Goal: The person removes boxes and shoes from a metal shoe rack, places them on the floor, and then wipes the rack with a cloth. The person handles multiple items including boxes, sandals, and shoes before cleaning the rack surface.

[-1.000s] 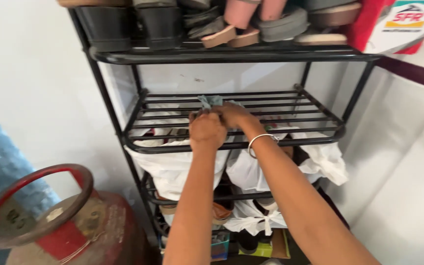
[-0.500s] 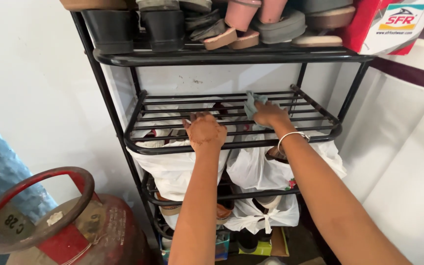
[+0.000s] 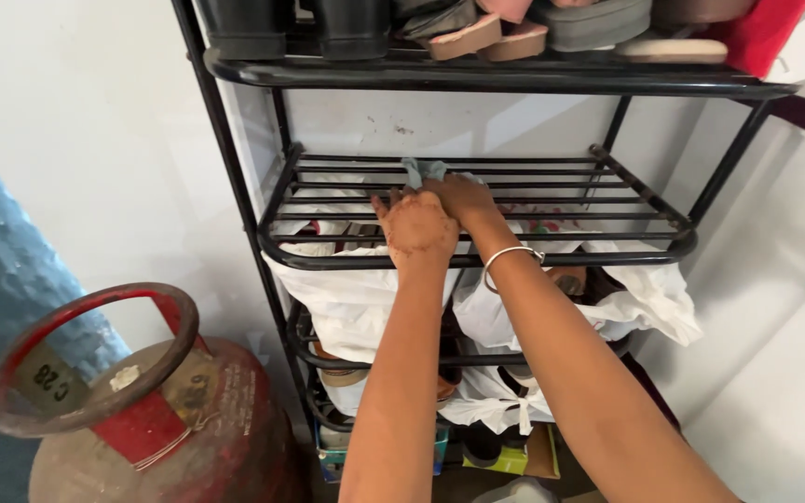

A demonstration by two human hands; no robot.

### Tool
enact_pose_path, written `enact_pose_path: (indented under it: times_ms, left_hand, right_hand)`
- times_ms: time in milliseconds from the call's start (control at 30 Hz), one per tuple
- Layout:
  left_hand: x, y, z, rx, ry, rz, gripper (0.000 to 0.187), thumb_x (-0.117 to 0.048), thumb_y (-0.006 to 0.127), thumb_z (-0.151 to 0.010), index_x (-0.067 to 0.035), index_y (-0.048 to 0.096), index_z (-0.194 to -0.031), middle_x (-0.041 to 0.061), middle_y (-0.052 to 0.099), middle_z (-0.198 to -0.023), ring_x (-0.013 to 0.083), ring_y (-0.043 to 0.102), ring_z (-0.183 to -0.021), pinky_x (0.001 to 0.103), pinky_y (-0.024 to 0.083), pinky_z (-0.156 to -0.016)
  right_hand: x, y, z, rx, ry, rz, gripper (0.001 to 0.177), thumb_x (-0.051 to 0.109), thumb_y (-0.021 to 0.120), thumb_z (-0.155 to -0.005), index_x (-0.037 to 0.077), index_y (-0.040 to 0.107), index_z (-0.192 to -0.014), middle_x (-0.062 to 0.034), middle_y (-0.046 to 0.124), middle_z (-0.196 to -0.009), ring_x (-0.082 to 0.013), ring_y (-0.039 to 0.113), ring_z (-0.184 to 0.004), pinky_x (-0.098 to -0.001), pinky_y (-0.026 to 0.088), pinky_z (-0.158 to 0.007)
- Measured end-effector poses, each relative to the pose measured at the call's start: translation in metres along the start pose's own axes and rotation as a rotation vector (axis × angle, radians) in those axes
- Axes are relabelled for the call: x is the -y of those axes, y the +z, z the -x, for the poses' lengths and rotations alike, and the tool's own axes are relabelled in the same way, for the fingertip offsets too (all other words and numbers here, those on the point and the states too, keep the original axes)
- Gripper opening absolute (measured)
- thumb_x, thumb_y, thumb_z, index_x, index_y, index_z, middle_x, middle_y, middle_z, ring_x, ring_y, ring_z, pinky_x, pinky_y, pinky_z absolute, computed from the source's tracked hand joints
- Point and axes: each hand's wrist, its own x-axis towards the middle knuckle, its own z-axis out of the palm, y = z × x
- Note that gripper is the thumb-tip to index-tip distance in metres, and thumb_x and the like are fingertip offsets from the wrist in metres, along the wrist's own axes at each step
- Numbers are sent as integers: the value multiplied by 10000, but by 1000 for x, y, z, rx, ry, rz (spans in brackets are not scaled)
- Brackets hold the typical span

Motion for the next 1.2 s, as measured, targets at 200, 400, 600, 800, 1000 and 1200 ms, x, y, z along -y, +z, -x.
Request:
enact_pose_path:
  times_ms: [200, 400, 600, 800, 1000, 1200]
  left_hand:
    - [4, 15, -3, -67, 75, 53, 324, -236, 640, -811, -69, 747, -1068, 127, 702, -1201, 285, 577, -1271, 508, 294, -1200]
    - [2, 6, 2, -109, 82, 11, 286, -245, 662, -782, -58, 755, -976, 140, 722, -1101, 294, 628, -1163, 512, 354, -1141]
    - [4, 13, -1, -134, 28, 7, 250, -237, 646, -801, -50, 758, -923, 154, 739, -999, 306, 655, -1089, 515, 390, -1129]
    - [8, 26, -2, -220, 56, 99, 179, -178, 623, -810, -80, 762, -866, 143, 749, -963, 315, 672, -1050, 517, 410, -1104]
    - [6, 7, 3, -284, 104, 66, 210, -222, 699, -736, -63, 738, -868, 138, 740, -945, 309, 681, -992, 447, 463, -1021]
    - [2, 4, 5, -218, 60, 67, 204, -221, 708, -760, -62, 721, -887, 143, 728, -963, 304, 676, -1007, 425, 483, -975]
  right_hand:
    - [11, -17, 28, -76, -7, -103, 350, 343, 583, -949, 259, 612, -1288, -99, 551, -1430, -366, 508, -1331, -555, 463, -1035]
    - [17, -45, 49, -37, 501, -55, 734, 366, 650, -860, 107, 377, -1490, -207, 287, -1614, -449, 323, -1453, -677, 246, -1074]
    - [1, -22, 34, 23, 336, -20, 684, 336, 631, -906, 77, 447, -1512, -220, 396, -1568, -411, 418, -1414, -592, 325, -1131]
    - [-2, -12, 37, -166, -157, -294, 436, 342, 597, -904, 288, 659, -1333, -89, 633, -1328, -332, 581, -1250, -482, 481, -1026]
    - [5, -36, 61, -601, 286, -196, 254, 189, 729, -792, 175, 795, -1038, -158, 647, -1220, -351, 590, -1197, -465, 531, -953]
    - [5, -47, 67, -981, 376, -379, 276, 172, 681, -854, 47, 768, -1084, -197, 649, -1168, -374, 634, -1066, -463, 555, -856]
